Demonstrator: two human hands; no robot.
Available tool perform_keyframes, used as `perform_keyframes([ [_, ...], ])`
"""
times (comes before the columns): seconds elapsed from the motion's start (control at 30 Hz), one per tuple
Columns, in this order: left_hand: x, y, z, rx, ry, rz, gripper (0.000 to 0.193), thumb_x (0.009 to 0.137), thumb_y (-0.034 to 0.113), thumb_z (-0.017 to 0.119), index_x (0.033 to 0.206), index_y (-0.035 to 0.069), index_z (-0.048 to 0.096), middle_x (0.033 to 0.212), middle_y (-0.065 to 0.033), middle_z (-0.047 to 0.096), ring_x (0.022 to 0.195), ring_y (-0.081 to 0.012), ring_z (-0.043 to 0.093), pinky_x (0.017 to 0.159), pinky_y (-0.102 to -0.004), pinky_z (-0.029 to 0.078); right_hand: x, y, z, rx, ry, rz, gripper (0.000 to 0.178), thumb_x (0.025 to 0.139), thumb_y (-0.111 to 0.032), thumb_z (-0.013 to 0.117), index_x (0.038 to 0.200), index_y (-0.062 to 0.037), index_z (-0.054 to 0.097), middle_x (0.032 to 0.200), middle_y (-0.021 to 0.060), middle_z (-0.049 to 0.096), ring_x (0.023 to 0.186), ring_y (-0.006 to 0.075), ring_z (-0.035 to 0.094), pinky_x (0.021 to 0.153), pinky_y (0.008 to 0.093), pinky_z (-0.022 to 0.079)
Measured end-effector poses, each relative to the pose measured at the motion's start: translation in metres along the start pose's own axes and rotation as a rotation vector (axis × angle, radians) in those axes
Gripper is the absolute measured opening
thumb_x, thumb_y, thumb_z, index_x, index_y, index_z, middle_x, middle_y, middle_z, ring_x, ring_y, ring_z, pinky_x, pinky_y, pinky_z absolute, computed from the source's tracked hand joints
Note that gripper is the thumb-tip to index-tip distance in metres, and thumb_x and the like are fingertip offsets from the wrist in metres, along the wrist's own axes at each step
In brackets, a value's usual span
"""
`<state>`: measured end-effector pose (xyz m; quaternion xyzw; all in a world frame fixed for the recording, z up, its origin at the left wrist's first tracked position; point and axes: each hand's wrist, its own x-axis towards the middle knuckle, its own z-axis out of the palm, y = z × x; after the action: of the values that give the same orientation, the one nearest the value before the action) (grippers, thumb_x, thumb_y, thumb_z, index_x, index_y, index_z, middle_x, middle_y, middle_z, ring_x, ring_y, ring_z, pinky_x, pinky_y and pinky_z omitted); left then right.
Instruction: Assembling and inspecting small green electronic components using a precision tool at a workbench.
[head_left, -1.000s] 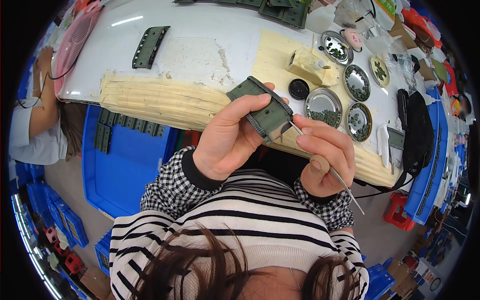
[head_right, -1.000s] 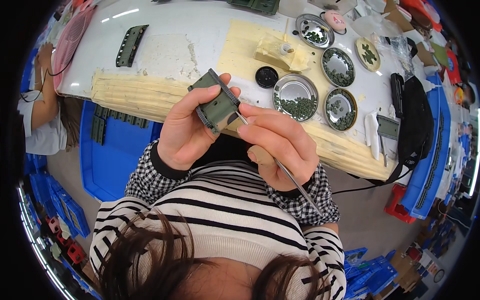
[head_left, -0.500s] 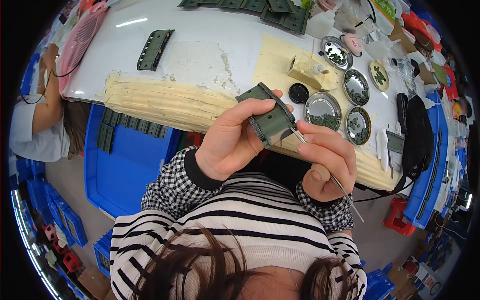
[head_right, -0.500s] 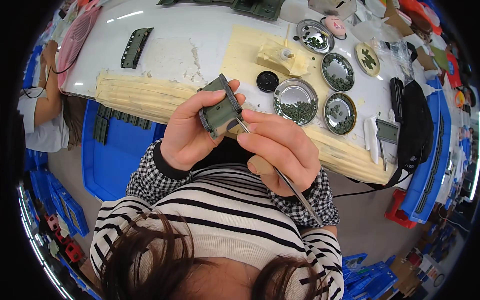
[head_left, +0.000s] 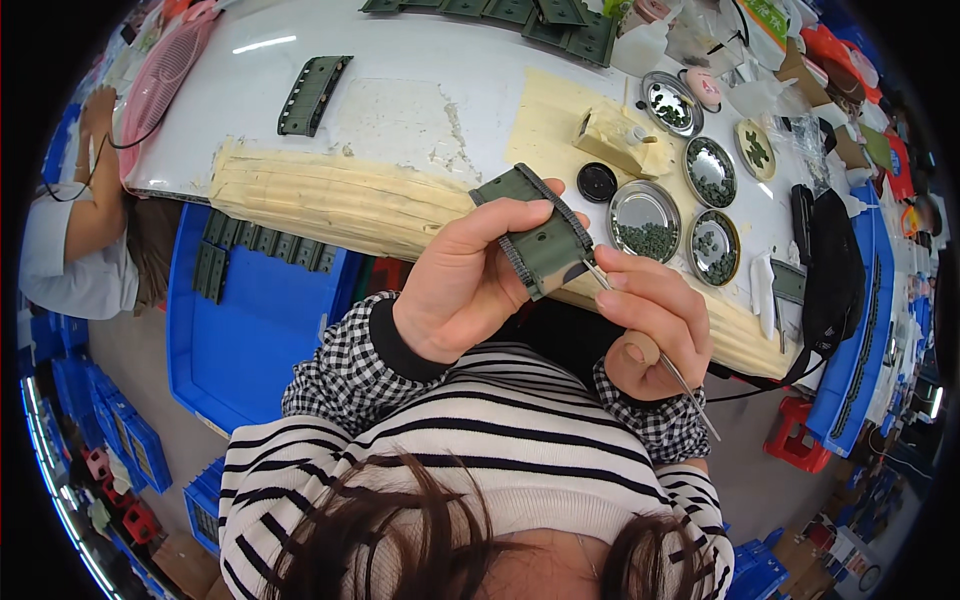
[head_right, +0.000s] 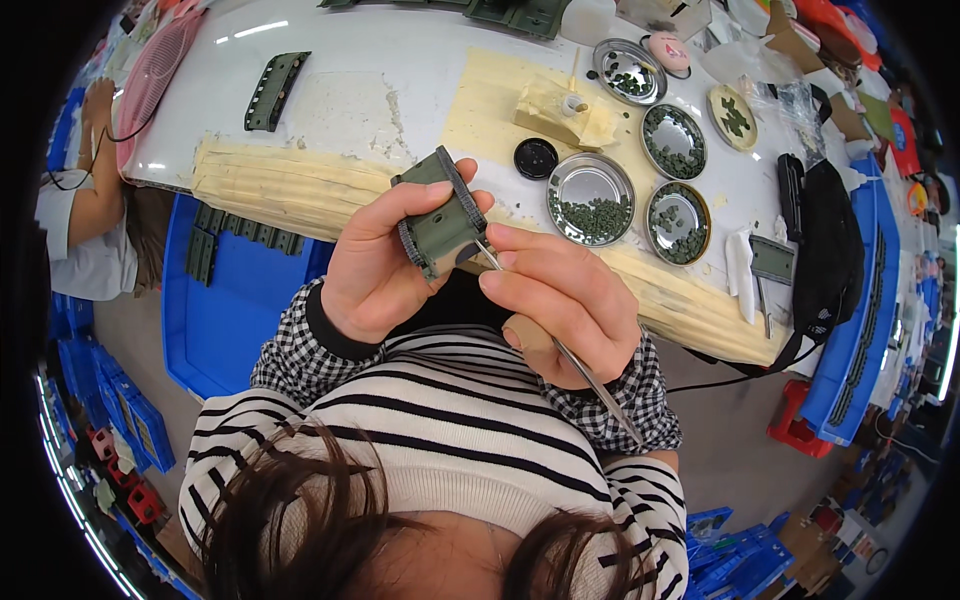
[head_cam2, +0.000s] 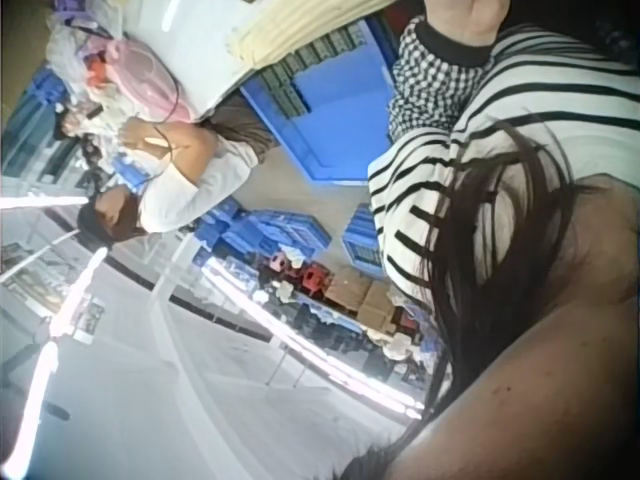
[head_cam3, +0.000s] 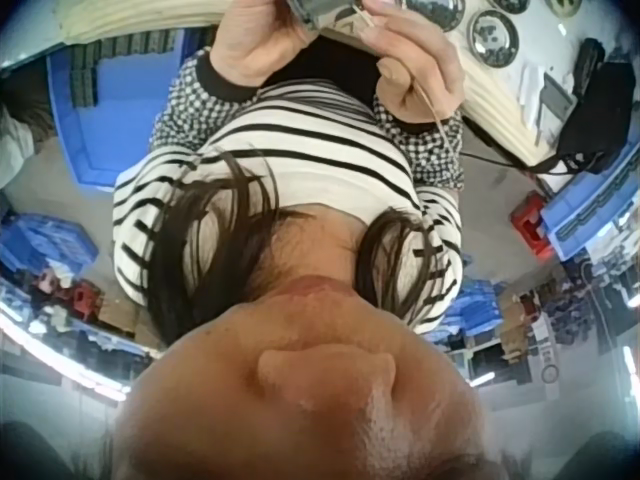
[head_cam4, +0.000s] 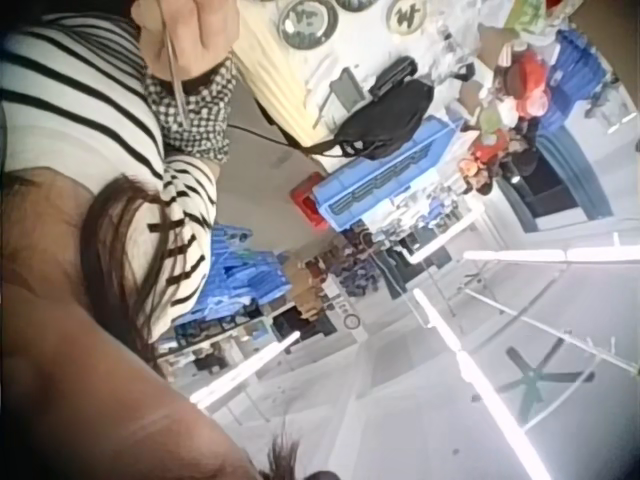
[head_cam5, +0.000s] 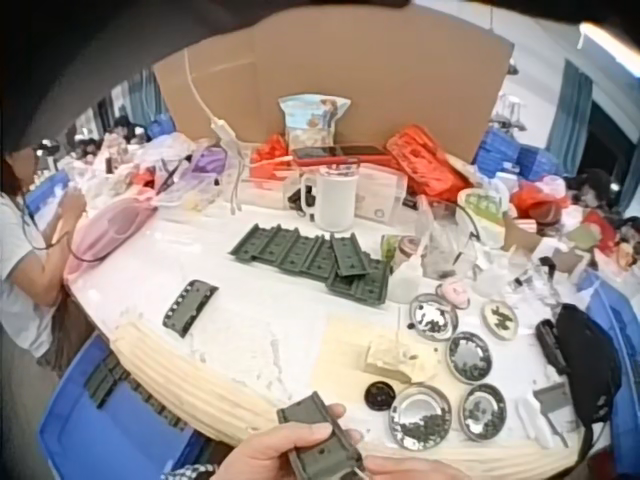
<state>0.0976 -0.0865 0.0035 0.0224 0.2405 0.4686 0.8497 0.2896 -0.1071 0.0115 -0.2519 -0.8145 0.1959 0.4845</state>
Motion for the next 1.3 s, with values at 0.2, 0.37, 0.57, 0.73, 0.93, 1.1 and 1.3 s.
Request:
perform_keyframes([
  [0.2, 0.000, 0.001, 0.002, 0.014, -0.048, -0.035, 0.033, 0.090, 0.011, 0.055, 0.121, 0.001, 0.051, 0.104, -0.0152, 0.064, 0.094, -0.0215, 0.065, 0.077, -0.0328, 0.057, -0.001, -0.003, -0.004, -0.001, -0.024, 0.002, 0.028, 0.086, -0.012, 0.065, 0.107, 0.0058, 0.062, 0.105, 0.0172, 0.059, 0.102, 0.0382, 0.063, 0.084, 0.0412, 0.054],
  [0.37, 0.001, 0.009, 0.007, -0.014, -0.184, -0.100, 0.035, 0.090, 0.011, 0.055, 0.123, 0.000, 0.050, 0.100, -0.0152, 0.066, 0.088, -0.0204, 0.067, 0.072, -0.0296, 0.058, 0.002, -0.008, -0.001, 0.108, 0.052, 0.015, 0.035, 0.087, -0.021, 0.065, 0.111, 0.0046, 0.060, 0.106, 0.0163, 0.056, 0.105, 0.0379, 0.062, 0.087, 0.0415, 0.054],
  [0.57, 0.006, 0.012, 0.006, 0.044, -0.115, -0.093, 0.035, 0.090, 0.010, 0.055, 0.122, -0.002, 0.051, 0.099, -0.0152, 0.066, 0.088, -0.0202, 0.067, 0.074, -0.0291, 0.057, 0.000, -0.006, 0.002, 0.091, 0.050, 0.019, 0.038, 0.087, -0.024, 0.065, 0.113, 0.0039, 0.059, 0.107, 0.0165, 0.055, 0.106, 0.0383, 0.062, 0.089, 0.0419, 0.054],
  [0.73, 0.007, 0.013, 0.005, 0.080, -0.104, -0.074, 0.036, 0.089, 0.010, 0.056, 0.122, -0.002, 0.051, 0.100, -0.0150, 0.065, 0.092, -0.0204, 0.066, 0.078, -0.0296, 0.056, 0.002, -0.008, 0.001, 0.061, 0.028, 0.032, 0.039, 0.085, -0.023, 0.067, 0.113, 0.0041, 0.059, 0.108, 0.0169, 0.056, 0.107, 0.0383, 0.061, 0.089, 0.0422, 0.053],
  [0.93, 0.007, 0.012, 0.005, 0.135, -0.094, 0.001, 0.037, 0.089, 0.012, 0.057, 0.123, -0.001, 0.049, 0.101, -0.0151, 0.064, 0.093, -0.0209, 0.065, 0.081, -0.0323, 0.054, 0.006, -0.012, -0.001, 0.018, 0.006, 0.064, 0.038, 0.085, -0.020, 0.068, 0.113, 0.0039, 0.059, 0.109, 0.0170, 0.057, 0.107, 0.0379, 0.061, 0.089, 0.0424, 0.053],
  [1.1, 0.004, 0.012, 0.008, 0.182, -0.067, 0.051, 0.039, 0.089, 0.013, 0.058, 0.124, 0.000, 0.049, 0.102, -0.0152, 0.064, 0.093, -0.0212, 0.064, 0.082, -0.0336, 0.053, 0.006, -0.013, 0.000, 0.003, -0.003, 0.082, 0.037, 0.084, -0.018, 0.069, 0.113, 0.0031, 0.060, 0.110, 0.0160, 0.057, 0.108, 0.0372, 0.061, 0.089, 0.0418, 0.053],
  [1.3, 0.002, 0.013, 0.008, 0.202, -0.072, 0.065, 0.039, 0.089, 0.014, 0.058, 0.124, 0.001, 0.049, 0.103, -0.0152, 0.064, 0.092, -0.0210, 0.064, 0.082, -0.0332, 0.053, 0.008, -0.014, 0.000, 0.001, -0.002, 0.085, 0.037, 0.083, -0.016, 0.070, 0.113, 0.0029, 0.060, 0.110, 0.0158, 0.057, 0.108, 0.0369, 0.061, 0.089, 0.0415, 0.053],
])
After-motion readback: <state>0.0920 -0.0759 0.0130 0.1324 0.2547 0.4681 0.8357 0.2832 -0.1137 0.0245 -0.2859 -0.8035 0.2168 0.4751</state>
